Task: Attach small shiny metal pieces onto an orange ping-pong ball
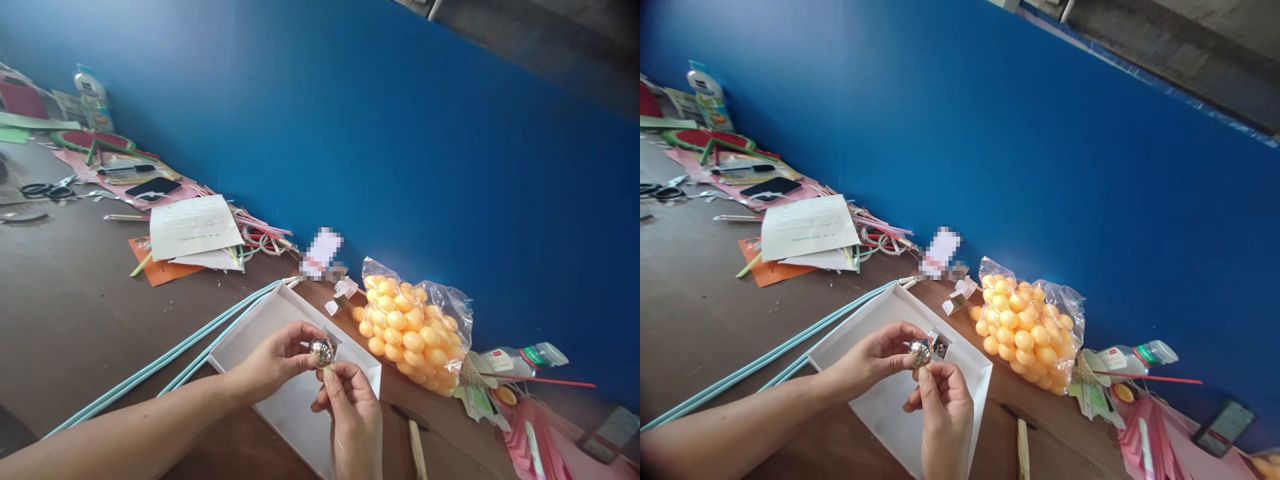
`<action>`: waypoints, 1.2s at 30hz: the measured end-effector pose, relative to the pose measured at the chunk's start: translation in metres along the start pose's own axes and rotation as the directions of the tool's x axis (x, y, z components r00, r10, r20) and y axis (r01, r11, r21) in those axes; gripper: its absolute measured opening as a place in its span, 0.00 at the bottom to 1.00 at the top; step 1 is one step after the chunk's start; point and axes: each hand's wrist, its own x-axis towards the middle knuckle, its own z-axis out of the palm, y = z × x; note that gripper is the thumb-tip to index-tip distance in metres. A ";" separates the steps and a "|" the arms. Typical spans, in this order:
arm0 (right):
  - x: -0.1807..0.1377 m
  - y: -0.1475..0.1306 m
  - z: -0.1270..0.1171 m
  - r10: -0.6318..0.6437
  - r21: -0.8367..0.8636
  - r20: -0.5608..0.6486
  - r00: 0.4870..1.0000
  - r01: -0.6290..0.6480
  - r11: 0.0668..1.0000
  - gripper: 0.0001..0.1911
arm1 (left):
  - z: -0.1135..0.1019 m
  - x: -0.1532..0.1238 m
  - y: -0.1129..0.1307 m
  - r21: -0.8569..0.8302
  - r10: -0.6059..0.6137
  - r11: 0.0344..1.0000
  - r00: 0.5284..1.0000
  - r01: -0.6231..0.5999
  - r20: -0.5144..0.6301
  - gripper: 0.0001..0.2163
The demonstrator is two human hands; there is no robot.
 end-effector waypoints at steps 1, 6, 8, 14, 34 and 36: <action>0.000 0.000 0.000 0.001 -0.003 0.003 1.000 -0.001 1.000 0.12 | 0.000 0.000 0.000 0.008 0.006 1.000 1.000 -0.006 0.000 0.12; -0.001 0.000 -0.001 -0.002 -0.004 0.019 1.000 0.003 1.000 0.12 | 0.000 -0.001 -0.001 0.007 0.005 1.000 1.000 -0.005 0.010 0.13; -0.001 0.000 -0.001 -0.004 -0.009 0.018 1.000 0.004 1.000 0.12 | 0.000 -0.001 -0.002 0.005 0.002 1.000 1.000 -0.002 0.012 0.13; -0.002 0.000 -0.001 -0.023 0.002 0.032 0.999 0.023 1.000 0.11 | 0.001 -0.002 -0.002 0.002 0.004 1.000 1.000 -0.004 0.016 0.14; 0.005 0.005 -0.005 -0.057 -0.093 0.016 0.998 0.058 0.994 0.14 | 0.005 -0.001 -0.002 -0.125 -0.002 0.992 1.000 0.005 0.025 0.13; 0.007 0.007 -0.005 -0.064 -0.097 0.013 0.998 0.065 0.993 0.14 | 0.004 -0.001 -0.004 -0.151 -0.025 0.988 0.999 0.029 0.027 0.13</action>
